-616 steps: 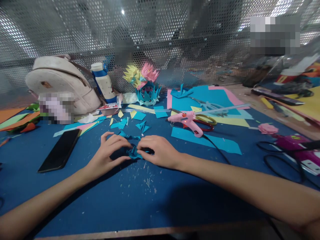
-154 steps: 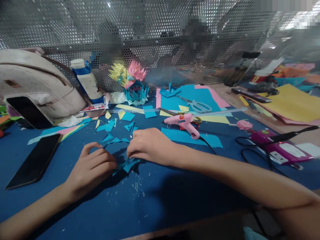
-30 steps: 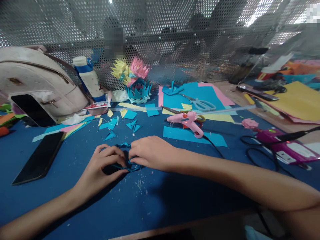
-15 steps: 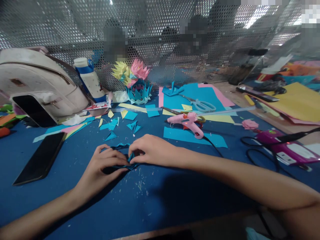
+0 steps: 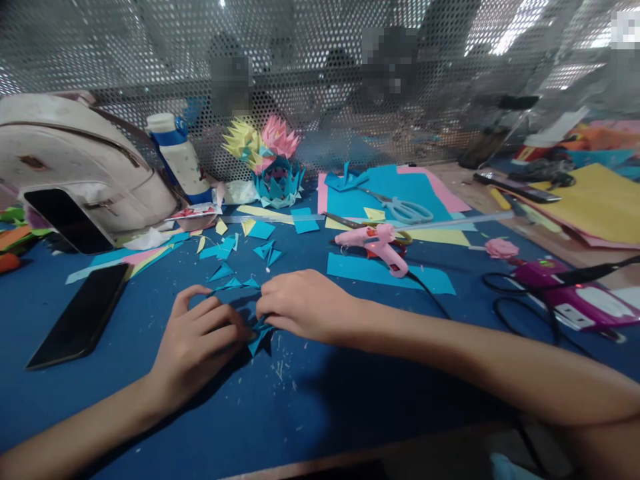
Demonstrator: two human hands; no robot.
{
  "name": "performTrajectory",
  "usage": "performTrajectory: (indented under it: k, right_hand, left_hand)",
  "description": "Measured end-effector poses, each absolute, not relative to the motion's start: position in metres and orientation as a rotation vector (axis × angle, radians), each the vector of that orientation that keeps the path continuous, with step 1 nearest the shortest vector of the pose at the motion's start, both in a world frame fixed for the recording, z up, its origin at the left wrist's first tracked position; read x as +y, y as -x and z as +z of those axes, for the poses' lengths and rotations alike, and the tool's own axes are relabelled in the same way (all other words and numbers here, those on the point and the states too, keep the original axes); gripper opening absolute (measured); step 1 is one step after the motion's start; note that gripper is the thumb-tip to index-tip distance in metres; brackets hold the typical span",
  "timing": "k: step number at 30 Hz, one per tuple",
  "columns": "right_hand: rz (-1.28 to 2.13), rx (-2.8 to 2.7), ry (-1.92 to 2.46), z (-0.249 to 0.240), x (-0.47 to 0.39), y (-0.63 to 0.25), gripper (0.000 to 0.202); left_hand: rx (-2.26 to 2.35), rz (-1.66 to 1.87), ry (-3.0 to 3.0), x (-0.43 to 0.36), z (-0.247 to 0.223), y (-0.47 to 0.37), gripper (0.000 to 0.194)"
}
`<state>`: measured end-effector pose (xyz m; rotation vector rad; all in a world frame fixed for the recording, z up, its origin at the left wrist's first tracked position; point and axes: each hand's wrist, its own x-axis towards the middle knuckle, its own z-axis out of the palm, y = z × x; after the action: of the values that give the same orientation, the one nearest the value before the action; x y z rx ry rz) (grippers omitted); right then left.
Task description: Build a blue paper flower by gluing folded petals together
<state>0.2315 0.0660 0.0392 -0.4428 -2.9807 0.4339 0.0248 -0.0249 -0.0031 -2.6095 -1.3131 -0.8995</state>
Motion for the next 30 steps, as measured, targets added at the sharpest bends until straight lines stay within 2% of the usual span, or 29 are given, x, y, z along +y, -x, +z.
performTrajectory:
  k: [13, 30]
  right_hand:
    - [0.741, -2.755, 0.572, 0.0349, 0.0702, -0.2289, 0.015]
    - [0.512, -2.992, 0.573, 0.0408, 0.0656, -0.228, 0.009]
  left_hand:
    - [-1.272, -0.931, 2.529, -0.0249, -0.0062, -0.0258, 0.024]
    - [-1.253, -0.954, 2.528, -0.0248, -0.0079, -0.0263, 0.022]
